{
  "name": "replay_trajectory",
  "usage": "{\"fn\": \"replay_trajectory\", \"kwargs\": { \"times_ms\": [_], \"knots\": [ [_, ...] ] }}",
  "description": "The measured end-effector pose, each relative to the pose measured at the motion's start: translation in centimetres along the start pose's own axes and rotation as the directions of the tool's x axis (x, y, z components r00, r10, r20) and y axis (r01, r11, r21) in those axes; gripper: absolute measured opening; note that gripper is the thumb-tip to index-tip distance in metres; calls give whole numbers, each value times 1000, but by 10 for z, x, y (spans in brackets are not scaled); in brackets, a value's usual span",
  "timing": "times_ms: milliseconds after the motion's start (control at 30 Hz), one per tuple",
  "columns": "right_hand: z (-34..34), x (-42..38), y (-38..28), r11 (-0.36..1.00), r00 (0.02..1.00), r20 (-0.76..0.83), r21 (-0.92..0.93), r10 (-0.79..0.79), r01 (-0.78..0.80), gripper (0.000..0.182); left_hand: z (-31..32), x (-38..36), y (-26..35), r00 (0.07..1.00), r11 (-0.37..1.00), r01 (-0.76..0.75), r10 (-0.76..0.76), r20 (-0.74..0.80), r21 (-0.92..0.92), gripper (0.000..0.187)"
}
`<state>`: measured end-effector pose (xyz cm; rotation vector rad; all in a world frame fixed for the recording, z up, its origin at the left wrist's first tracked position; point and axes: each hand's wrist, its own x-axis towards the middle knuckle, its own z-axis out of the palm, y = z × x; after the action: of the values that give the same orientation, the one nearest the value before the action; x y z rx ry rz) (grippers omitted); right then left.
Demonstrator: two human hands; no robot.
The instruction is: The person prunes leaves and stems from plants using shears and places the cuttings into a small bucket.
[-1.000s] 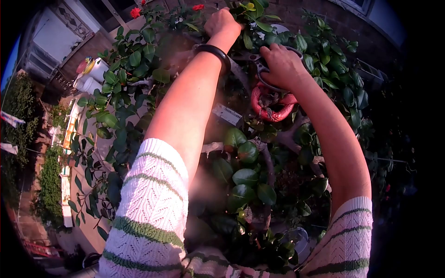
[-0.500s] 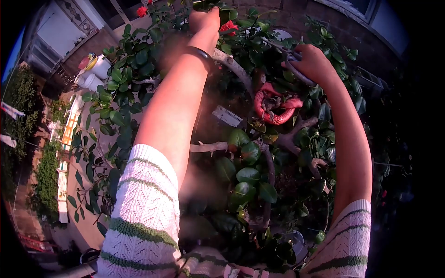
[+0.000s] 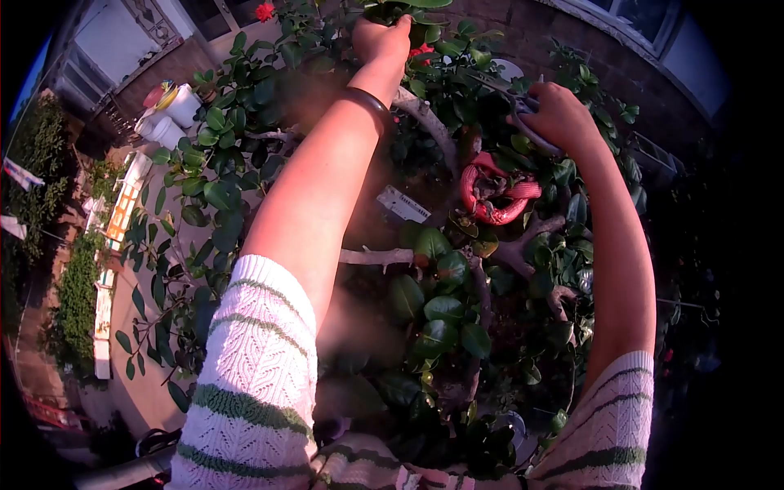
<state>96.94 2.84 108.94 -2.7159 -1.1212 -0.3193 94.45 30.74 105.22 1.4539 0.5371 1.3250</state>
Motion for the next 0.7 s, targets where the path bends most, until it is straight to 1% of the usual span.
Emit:
{"fn": "replay_trajectory", "kwargs": {
  "times_ms": [100, 133, 167, 233, 267, 367, 400, 500, 633, 667, 700],
  "knots": [
    [23, 27, -5, 998, 1000, 13, -71, 0, 1, 47, 5, -15, 10, 988, 951, -107, 69, 138, 289, 43],
    [25, 36, -10, 995, 995, 86, -82, 58, -51, 49, 8, -12, 5, 976, 939, -164, 111, 185, 303, 46],
    [30, 43, -12, 997, 996, 83, -70, 42, -36, 49, 11, -12, -2, 969, 910, -188, 112, 219, 369, 48],
    [46, 52, -12, 999, 997, 79, -47, 6, -2, 49, 9, -26, 10, 953, 838, -238, 104, 283, 491, 51],
    [54, 55, -14, 999, 1000, 21, -38, -1, 2, 47, 10, -25, 4, 932, 821, -291, 127, 340, 492, 59],
    [62, 51, -24, 998, 997, -45, 21, -63, 64, 45, 10, -34, 24, 894, 637, -407, 131, 428, 655, 68],
    [65, 49, -26, 996, 995, -35, 9, -89, 89, 44, 13, -38, 27, 916, 591, -375, 117, 384, 714, 73],
    [71, 41, -28, 995, 996, -32, 44, -89, 90, 41, 19, -52, 35, 917, 580, -345, 39, 397, 738, 71],
    [79, 34, -25, 990, 991, -76, 77, -109, 115, 37, 25, -65, 23, 848, 476, -500, 98, 521, 724, 81],
    [83, 35, -21, 985, 987, -94, 96, -133, 142, 36, 25, -66, 21, 819, 459, -538, 84, 568, 707, 82],
    [82, 31, -22, 986, 989, -93, 110, -116, 126, 36, 25, -68, 20, 806, 452, -554, 80, 586, 699, 81]
  ]
}}
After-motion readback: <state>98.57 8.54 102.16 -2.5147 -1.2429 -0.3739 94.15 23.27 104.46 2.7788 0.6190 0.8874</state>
